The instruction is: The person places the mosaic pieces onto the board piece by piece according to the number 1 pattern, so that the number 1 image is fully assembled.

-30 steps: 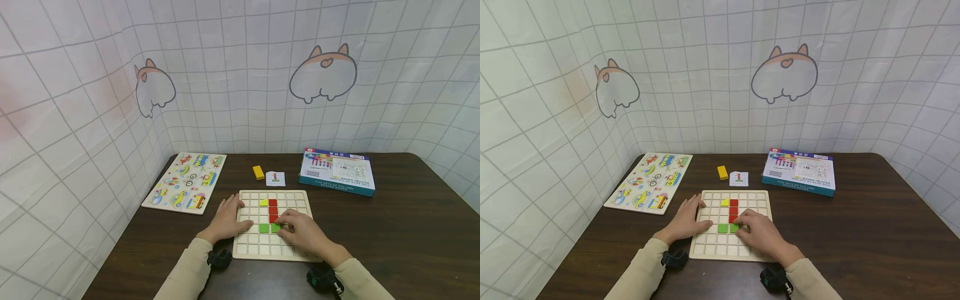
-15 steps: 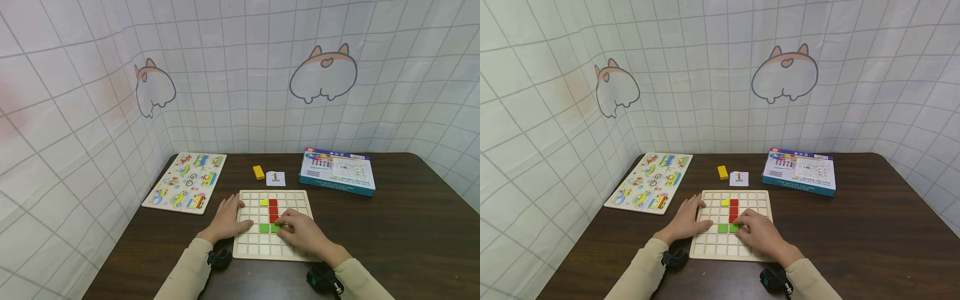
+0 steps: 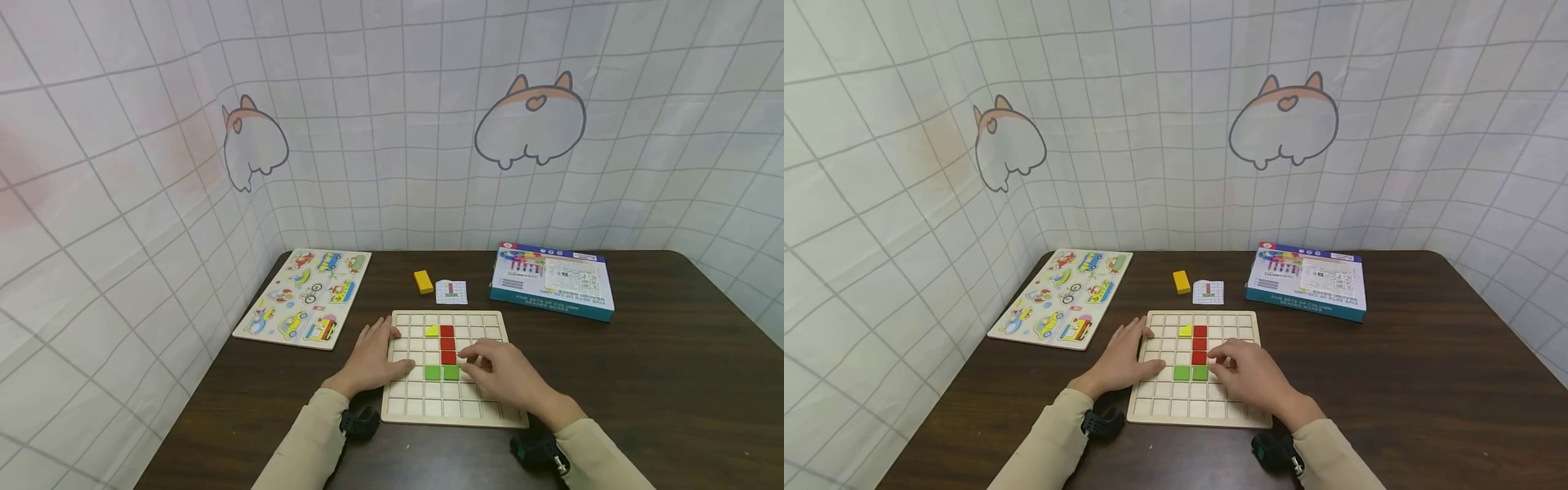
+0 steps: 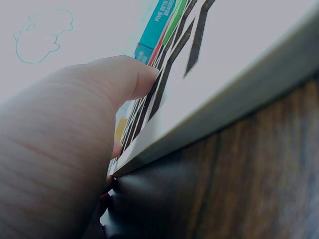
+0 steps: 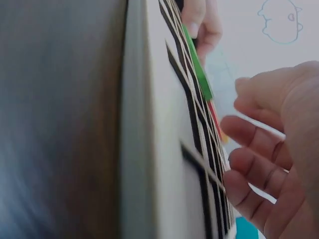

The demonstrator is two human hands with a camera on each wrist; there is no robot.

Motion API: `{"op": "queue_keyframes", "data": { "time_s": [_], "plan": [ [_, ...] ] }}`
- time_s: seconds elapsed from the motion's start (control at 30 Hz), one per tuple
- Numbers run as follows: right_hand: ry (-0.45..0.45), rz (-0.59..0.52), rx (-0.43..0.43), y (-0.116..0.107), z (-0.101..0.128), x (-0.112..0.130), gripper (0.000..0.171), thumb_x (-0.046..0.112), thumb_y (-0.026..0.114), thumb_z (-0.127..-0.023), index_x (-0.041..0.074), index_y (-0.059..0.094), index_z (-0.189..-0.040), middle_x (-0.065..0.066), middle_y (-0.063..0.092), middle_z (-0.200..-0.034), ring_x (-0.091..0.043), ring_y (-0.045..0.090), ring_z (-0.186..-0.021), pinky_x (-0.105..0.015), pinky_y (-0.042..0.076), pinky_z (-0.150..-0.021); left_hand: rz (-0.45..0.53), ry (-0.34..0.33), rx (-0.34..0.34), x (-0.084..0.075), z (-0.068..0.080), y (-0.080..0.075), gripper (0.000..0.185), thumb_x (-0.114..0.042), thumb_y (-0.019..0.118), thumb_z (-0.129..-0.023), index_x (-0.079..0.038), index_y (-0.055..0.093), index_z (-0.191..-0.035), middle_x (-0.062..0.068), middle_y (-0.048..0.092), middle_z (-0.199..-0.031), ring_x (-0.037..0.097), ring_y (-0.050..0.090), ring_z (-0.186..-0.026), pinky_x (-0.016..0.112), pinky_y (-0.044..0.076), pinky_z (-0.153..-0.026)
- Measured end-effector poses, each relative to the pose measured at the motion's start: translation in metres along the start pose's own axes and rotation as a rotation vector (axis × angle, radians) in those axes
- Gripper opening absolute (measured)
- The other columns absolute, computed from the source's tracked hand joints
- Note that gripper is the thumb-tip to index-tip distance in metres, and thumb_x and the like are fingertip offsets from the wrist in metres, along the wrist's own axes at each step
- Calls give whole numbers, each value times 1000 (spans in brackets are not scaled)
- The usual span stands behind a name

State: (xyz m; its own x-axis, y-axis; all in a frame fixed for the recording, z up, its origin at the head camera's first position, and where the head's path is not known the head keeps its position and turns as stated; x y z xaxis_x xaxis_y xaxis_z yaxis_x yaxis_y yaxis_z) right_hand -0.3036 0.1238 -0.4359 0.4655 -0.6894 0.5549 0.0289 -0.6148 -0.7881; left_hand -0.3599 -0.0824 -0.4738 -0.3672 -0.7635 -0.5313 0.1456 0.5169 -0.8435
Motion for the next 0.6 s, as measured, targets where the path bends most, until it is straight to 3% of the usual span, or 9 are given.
{"op": "queue_keyframes", "data": {
  "time_s": [0.37, 0.6],
  "plan": [
    [104, 29, 27, -32, 8, -33, 22, 22, 68, -92, 11, 73, -111, 9, 66, -89, -9, 52, -71, -27, 47, -63, 12, 10, -1, -2, 1, -2, 60, -47, 67, -82, -8, 50, -125, 19, 27, -157, 32, 18, -148, 51, 10, -120],
    [153, 50, 48, -41, 10, -50, 23, 22, 68, -92, 10, 72, -111, 7, 66, -90, -12, 52, -75, -31, 49, -69, 16, 16, -4, -2, 1, -1, 60, -47, 67, -82, -7, 50, -125, 21, 28, -156, 34, 19, -147, 52, 10, -119]
  ]
}}
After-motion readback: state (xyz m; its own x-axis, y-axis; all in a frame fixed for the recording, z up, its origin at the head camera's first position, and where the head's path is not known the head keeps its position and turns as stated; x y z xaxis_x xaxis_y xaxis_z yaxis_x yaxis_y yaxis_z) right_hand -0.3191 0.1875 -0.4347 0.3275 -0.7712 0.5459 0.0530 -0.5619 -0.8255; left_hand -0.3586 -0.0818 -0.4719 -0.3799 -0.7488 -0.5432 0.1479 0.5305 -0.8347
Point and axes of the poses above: each hand's wrist, its own z-axis away from the middle knuckle, its own y-axis out of the palm, x = y × z, the point moved 9 cm from there along -z, towards the middle knuckle
